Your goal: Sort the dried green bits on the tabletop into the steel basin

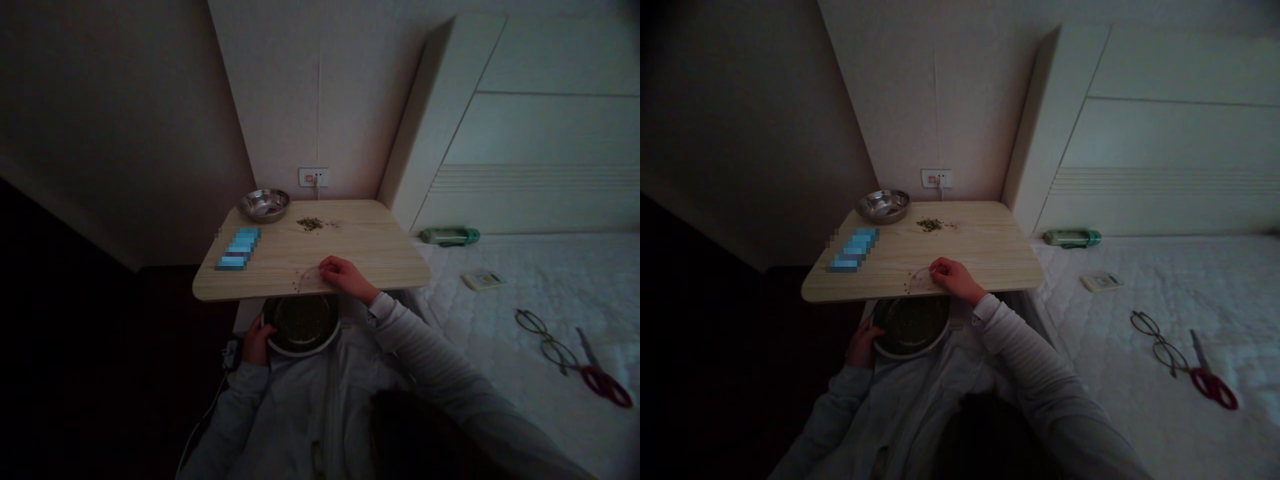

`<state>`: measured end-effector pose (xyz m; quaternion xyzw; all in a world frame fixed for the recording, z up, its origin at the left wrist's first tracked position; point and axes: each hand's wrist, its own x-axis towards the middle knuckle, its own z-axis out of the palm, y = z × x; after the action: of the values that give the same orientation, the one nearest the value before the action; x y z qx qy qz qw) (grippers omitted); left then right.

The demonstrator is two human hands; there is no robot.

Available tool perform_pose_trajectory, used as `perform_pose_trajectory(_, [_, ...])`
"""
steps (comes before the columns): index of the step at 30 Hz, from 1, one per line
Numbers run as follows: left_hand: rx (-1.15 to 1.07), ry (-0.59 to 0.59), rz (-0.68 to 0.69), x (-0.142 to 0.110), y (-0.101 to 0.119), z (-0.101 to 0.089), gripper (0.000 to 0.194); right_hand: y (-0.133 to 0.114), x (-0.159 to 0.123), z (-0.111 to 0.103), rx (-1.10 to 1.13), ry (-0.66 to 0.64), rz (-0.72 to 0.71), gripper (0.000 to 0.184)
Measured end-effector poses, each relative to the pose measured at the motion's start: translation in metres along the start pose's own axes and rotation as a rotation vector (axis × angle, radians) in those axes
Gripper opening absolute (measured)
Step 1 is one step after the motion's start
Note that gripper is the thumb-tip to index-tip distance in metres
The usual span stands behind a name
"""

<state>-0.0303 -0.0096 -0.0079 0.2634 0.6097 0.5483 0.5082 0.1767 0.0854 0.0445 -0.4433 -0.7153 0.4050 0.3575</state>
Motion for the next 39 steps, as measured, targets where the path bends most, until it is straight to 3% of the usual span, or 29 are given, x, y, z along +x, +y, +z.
perform_pose_trajectory(5, [0.026,-0.032,0.02,-0.0035,0.0073,0.0016,0.027,-0.0035,-0.0011,-0.0004,-0.003,-0.012,-0.007,0.017])
perform_pose_trajectory(12, [-0.007,0.014,-0.007,-0.0035,0.0051,0.0027,0.026,-0.0038,-0.0013,-0.0007,0.007,-0.023,0.002,0.018])
perform_pose_trajectory(26, [-0.069,-0.024,-0.054,-0.0042,0.0022,0.0024,0.041,-0.0044,0.0019,0.0068,-0.008,0.006,0.013,0.02])
perform_pose_trajectory(33, [-0.072,-0.001,-0.042,-0.0047,0.0067,0.0035,0.032,-0.0028,0.0007,0.0056,0.002,0.012,0.004,0.02])
perform_pose_trajectory(39, [-0.06,0.014,-0.037,-0.0054,0.0053,0.0045,0.038,-0.0039,0.0,0.0051,0.022,-0.024,0.017,0.019])
